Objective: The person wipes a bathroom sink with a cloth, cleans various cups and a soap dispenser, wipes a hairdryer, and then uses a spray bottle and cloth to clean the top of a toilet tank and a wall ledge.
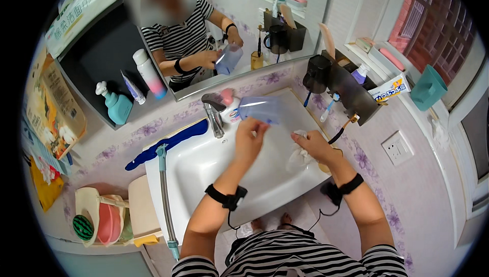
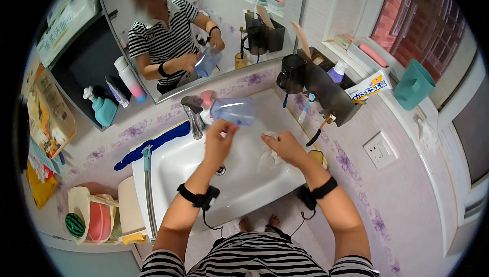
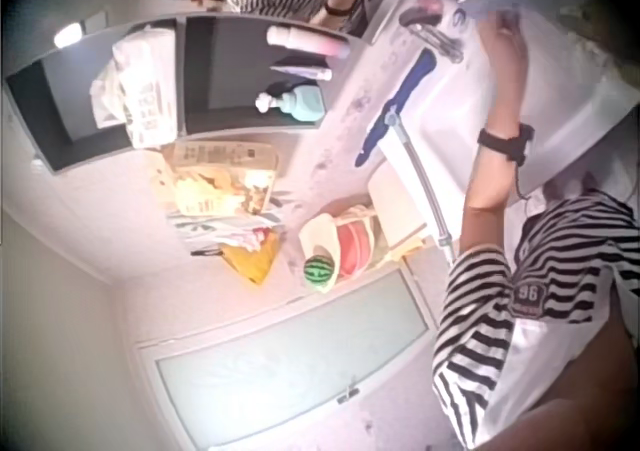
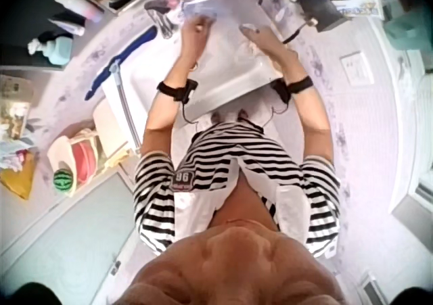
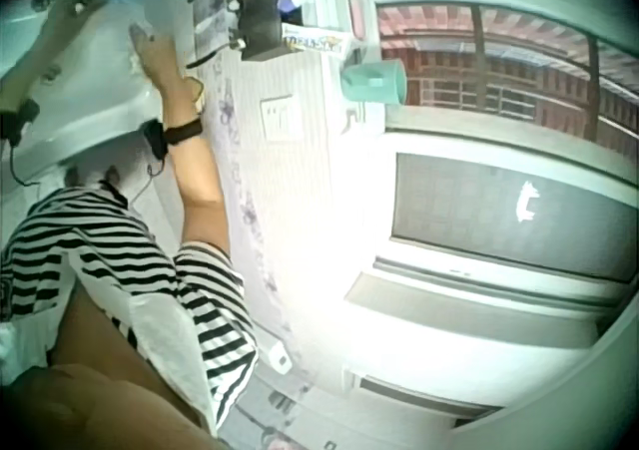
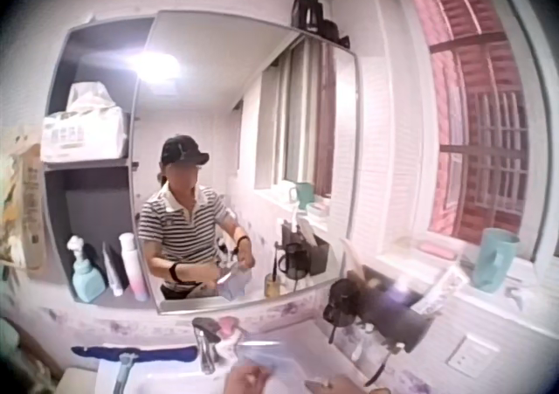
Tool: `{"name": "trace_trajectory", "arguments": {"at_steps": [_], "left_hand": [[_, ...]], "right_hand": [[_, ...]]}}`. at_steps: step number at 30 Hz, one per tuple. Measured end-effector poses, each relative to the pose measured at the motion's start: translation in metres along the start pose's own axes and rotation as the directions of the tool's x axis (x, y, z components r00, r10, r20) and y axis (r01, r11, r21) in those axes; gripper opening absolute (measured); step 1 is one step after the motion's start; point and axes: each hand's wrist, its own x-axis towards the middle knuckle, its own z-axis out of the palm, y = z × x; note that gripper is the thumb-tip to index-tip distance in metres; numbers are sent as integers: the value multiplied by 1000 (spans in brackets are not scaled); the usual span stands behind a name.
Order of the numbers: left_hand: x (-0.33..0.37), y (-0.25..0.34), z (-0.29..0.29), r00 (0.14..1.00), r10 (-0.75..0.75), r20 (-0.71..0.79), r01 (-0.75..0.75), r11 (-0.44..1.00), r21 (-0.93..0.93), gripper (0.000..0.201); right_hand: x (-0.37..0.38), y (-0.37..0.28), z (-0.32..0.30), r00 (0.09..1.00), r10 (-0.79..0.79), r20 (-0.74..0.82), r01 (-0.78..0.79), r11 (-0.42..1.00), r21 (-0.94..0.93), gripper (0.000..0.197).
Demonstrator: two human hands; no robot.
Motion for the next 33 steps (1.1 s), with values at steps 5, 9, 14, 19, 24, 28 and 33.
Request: {"name": "trace_trajectory", "arguments": {"at_steps": [5,9,14,19,24,28,33], "left_hand": [[10,8,4,907,-279,315,392,834,-388,17],[1,12,17,945,-161,285,257,903,-343,12],[11,25,21,991,70,112,-50,984,-173,9],[21,24,8,970,186,157,-182,983,-39,8],[14,40,7,939,177,294,-115,969,-218,7],[11,58,12,899,273,343,-229,959,-165,7],[8,52,17,923,216,318,-182,974,-133,7]], "right_hand": [[13,47,-15,928,177,-328,106,718,688,21],[10,16,10,982,24,-186,145,534,833,22],[-14,-14,19,998,14,-64,47,515,856,32],[-22,-10,-10,840,-150,-522,427,776,465,45],[-20,-44,-34,675,-491,-552,546,835,-75,48],[-5,-28,-50,630,-731,-262,542,656,-526,46],[5,-6,-34,535,-757,-376,476,637,-606,25]]}}
